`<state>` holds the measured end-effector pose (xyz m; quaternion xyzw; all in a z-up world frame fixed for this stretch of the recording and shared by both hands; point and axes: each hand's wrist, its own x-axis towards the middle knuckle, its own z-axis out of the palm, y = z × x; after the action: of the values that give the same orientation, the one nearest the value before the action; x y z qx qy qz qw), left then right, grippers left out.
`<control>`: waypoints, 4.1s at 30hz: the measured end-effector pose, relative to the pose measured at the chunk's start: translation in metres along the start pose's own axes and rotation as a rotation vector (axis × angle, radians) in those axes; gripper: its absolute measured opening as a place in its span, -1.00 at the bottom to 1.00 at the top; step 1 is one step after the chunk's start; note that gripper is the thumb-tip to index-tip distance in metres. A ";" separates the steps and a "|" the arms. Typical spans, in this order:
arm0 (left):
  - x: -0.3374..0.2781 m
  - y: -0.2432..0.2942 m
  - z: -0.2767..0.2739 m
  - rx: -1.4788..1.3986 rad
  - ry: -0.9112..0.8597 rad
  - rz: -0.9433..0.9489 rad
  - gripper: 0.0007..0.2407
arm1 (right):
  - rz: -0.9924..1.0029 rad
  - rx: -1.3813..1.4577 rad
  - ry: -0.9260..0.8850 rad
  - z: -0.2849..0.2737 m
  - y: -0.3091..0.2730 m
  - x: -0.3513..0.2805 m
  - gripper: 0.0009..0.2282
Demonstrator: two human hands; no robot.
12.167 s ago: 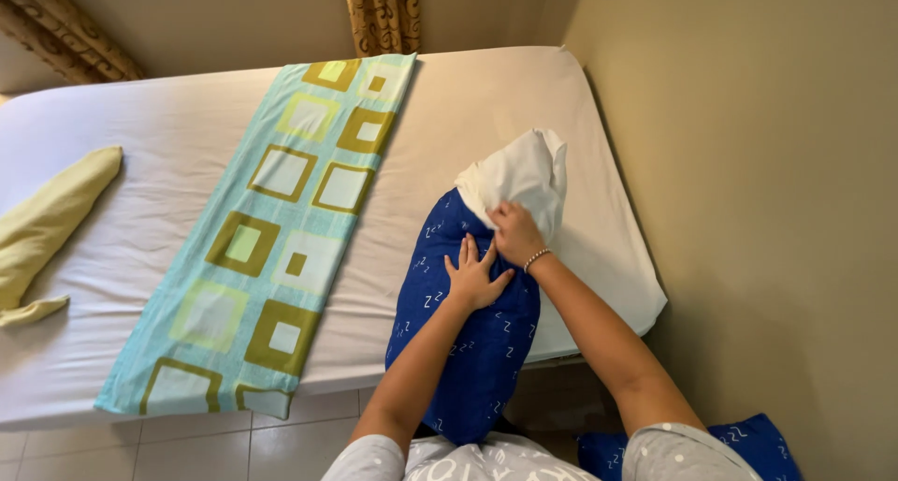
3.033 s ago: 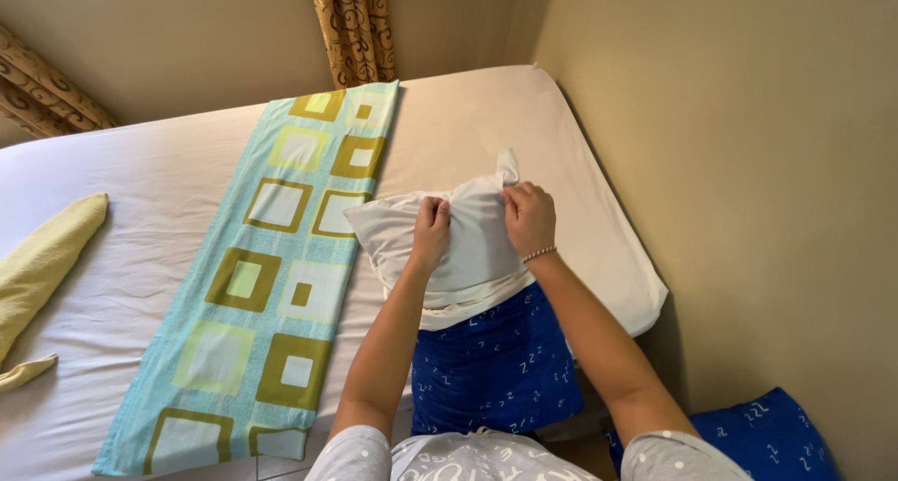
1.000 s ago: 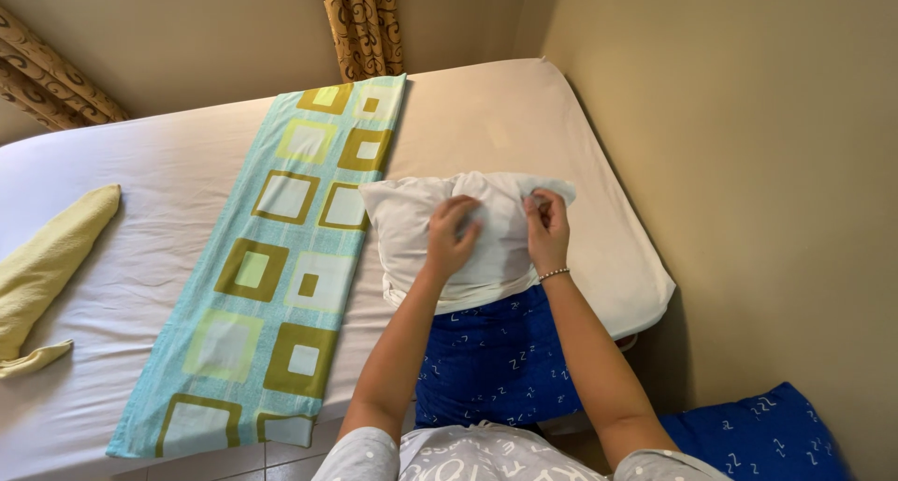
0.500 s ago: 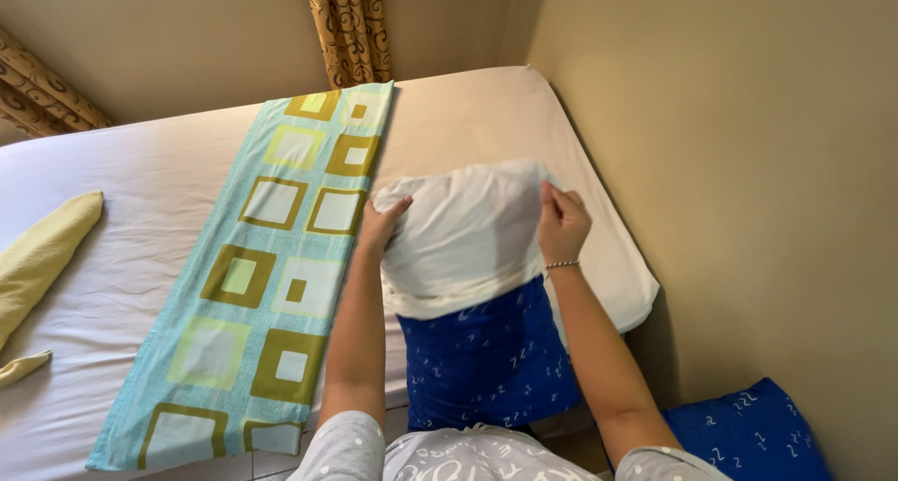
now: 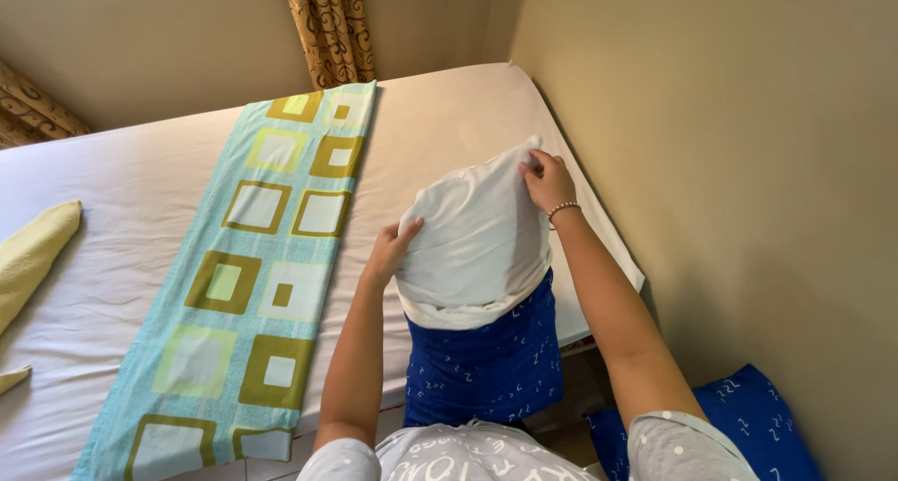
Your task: The person inserts a blue pillow into a white pillowcase on a bed. They pull the case over the pillow, tuck the edges, and smooth the surface before placing the finished pillow on the bed.
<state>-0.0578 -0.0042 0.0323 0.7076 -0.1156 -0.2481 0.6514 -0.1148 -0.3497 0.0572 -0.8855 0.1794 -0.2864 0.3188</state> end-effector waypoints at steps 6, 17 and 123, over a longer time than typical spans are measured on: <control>-0.013 -0.005 -0.013 0.085 -0.102 -0.048 -0.55 | 0.074 -0.087 -0.088 0.011 -0.020 -0.012 -0.83; -0.018 0.013 -0.010 0.248 -0.200 -0.048 -0.59 | -0.236 -0.273 0.056 0.022 -0.030 -0.018 -0.96; 0.050 -0.005 0.131 0.081 -0.040 0.479 -0.83 | -0.213 0.094 0.118 -0.017 -0.042 -0.095 -0.95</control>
<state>-0.0815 -0.1413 0.0137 0.6804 -0.3028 -0.0957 0.6605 -0.1927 -0.2792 0.0587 -0.8654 0.0890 -0.3783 0.3164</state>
